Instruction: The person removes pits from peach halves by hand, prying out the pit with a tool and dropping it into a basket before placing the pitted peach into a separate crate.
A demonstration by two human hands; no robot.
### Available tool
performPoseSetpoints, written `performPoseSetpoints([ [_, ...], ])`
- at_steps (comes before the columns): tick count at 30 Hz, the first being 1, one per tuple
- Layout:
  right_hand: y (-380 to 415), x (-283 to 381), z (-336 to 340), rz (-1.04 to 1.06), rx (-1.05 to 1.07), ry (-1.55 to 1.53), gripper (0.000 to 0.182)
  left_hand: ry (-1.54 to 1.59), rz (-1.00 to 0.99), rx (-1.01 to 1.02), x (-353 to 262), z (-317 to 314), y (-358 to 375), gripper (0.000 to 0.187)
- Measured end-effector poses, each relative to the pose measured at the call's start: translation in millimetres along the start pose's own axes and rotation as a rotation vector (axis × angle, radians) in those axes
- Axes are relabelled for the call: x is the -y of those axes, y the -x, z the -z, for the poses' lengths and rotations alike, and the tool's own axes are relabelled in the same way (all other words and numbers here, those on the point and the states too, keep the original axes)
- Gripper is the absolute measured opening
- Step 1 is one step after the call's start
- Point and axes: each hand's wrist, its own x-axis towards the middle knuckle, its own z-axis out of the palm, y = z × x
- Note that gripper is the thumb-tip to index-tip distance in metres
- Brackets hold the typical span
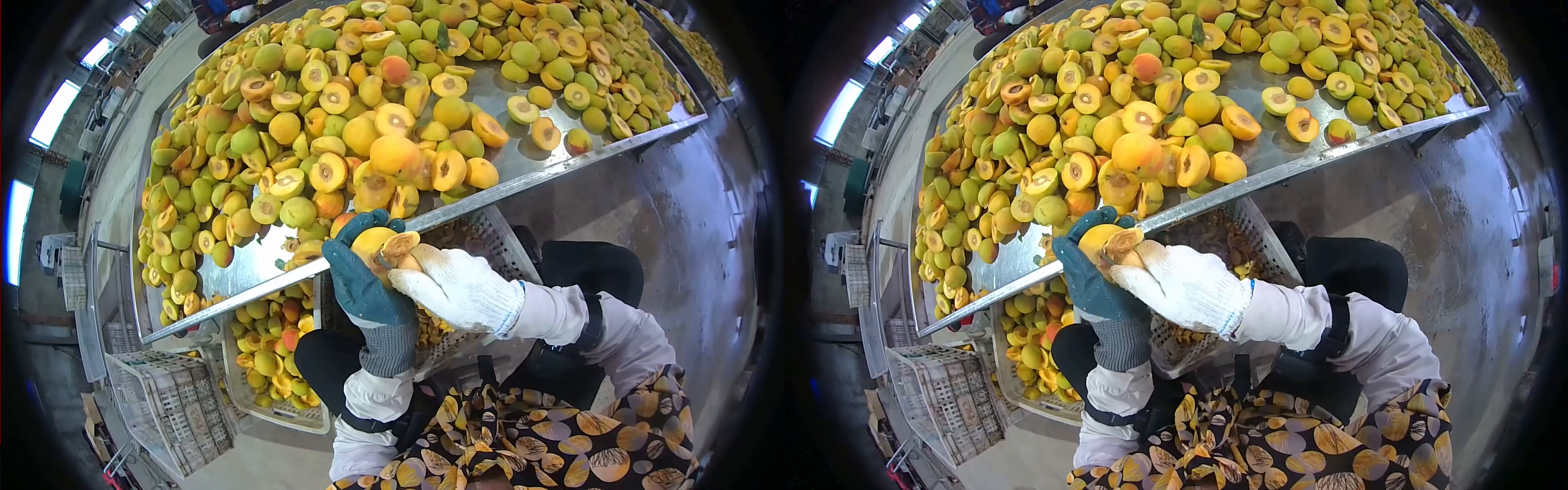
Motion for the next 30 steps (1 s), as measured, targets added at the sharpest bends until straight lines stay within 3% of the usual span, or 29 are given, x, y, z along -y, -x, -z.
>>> performPoseSetpoints([
  [4, -2.0, 2.2, 10.2, 0.014, 0.032, -0.007, 0.030, -0.346, -0.067, -0.020, -15.4, -9.1, 9.0, 0.063],
  [8, -6.8, -8.3, 3.7, 0.156, -0.056, -0.164, 0.018, -0.344, -0.102, 0.043, -11.9, -3.5, 8.2, 0.063],
  [11, -19.3, 8.7, 44.2, -0.936, 0.504, -1.396, 0.029, -0.429, -0.129, 0.090, -21.0, -6.3, 9.7, 0.061],
  [16, -19.5, 13.0, 47.8, -0.910, 0.447, -1.246, 0.044, -0.385, 0.029, 0.191, -18.6, 1.1, 4.2, 0.057],
  [17, -17.2, 10.4, 45.5, -0.906, 0.447, -1.240, 0.045, -0.507, -0.070, 0.219, -18.9, 3.4, 2.3, 0.056],
  [19, -8.9, -1.1, 41.7, -0.996, 0.497, -1.660, 0.045, -0.746, -0.271, 0.272, -17.3, 5.1, -1.5, 0.055],
  [20, -6.0, -2.5, 40.2, -1.034, 0.522, -1.875, 0.046, -0.723, -0.314, 0.266, -12.6, 7.5, -0.7, 0.055],
  [21, -6.3, -0.6, 40.6, -1.062, 0.529, -1.780, 0.048, -0.700, -0.361, 0.259, -6.6, 9.6, -1.1, 0.055],
  [22, -9.3, 0.6, 38.7, -0.937, 0.494, -1.519, 0.049, -0.676, -0.412, 0.250, -5.6, 6.1, -2.3, 0.054],
  [24, -9.2, 4.0, 32.7, -0.691, 0.408, -1.009, 0.053, -0.460, -0.119, 0.269, -12.6, 0.2, 3.3, 0.057],
  [26, -8.3, 3.9, 32.4, -0.857, 0.463, -1.274, 0.051, -0.266, 0.158, 0.275, -4.5, 9.7, 0.3, 0.058],
  [27, -8.9, 3.8, 39.9, -0.966, 0.499, -1.485, 0.051, -0.237, 0.159, 0.249, -1.3, 11.8, -2.0, 0.061],
  [28, -7.9, 5.0, 44.3, -1.076, 0.536, -1.704, 0.051, -0.320, 0.055, 0.314, -7.0, 10.1, -1.9, 0.061],
  [29, -2.9, -1.5, 32.3, -0.964, 0.581, -2.193, 0.051, -0.403, -0.053, 0.376, -18.0, 6.5, -2.4, 0.062],
  [30, 2.0, -2.8, 28.1, -0.963, 0.588, -2.227, 0.051, -0.486, -0.164, 0.440, -25.9, 6.2, -5.1, 0.062],
])
